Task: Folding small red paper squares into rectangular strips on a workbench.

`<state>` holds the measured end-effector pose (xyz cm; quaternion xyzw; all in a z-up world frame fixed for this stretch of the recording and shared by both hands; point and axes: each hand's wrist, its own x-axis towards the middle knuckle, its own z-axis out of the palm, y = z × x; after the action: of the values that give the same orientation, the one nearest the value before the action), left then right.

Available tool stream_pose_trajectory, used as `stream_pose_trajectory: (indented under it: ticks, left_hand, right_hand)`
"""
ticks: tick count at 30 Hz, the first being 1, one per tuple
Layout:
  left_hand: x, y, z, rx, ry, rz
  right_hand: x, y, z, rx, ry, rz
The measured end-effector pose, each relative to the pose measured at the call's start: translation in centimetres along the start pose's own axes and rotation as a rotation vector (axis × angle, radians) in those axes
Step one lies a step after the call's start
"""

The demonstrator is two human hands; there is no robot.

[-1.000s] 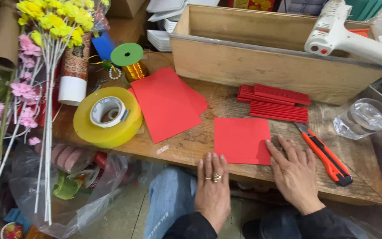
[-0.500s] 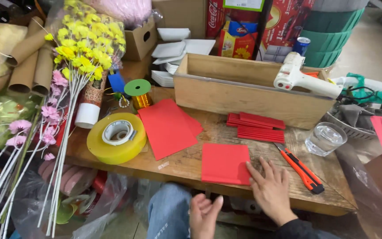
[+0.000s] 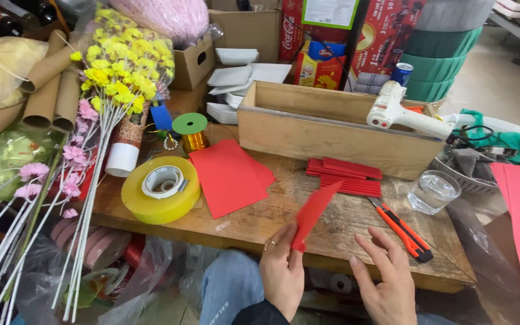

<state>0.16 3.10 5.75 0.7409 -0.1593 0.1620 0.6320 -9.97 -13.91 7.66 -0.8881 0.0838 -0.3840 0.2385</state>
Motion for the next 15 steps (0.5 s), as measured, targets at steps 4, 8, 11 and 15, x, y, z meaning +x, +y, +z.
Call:
stream_pose_trajectory:
  ticks: [4,8,11,15]
  left_hand:
    - [0.9,0.4,-0.3,0.279,-0.041,0.238]
    - [1.5,1.6,-0.9,0.589,-0.166,0.436]
    - [1.2,2.2,-0.7,0.594,-0.142,0.575]
    - [2.3,1.0,-2.0,0.757,-0.148,0.719]
  right_hand:
    - [1.3,-5.5,-2.1,0.077,0.149,-0.086]
    - [2.0,-6.7,-2.4,0.074,0.082,-0.36]
    - [2.2,-4.3,-0.9,-0.024,-0.067,-0.481]
    - [1.3,0.8,1.2,0.175,-0.045,-0.2]
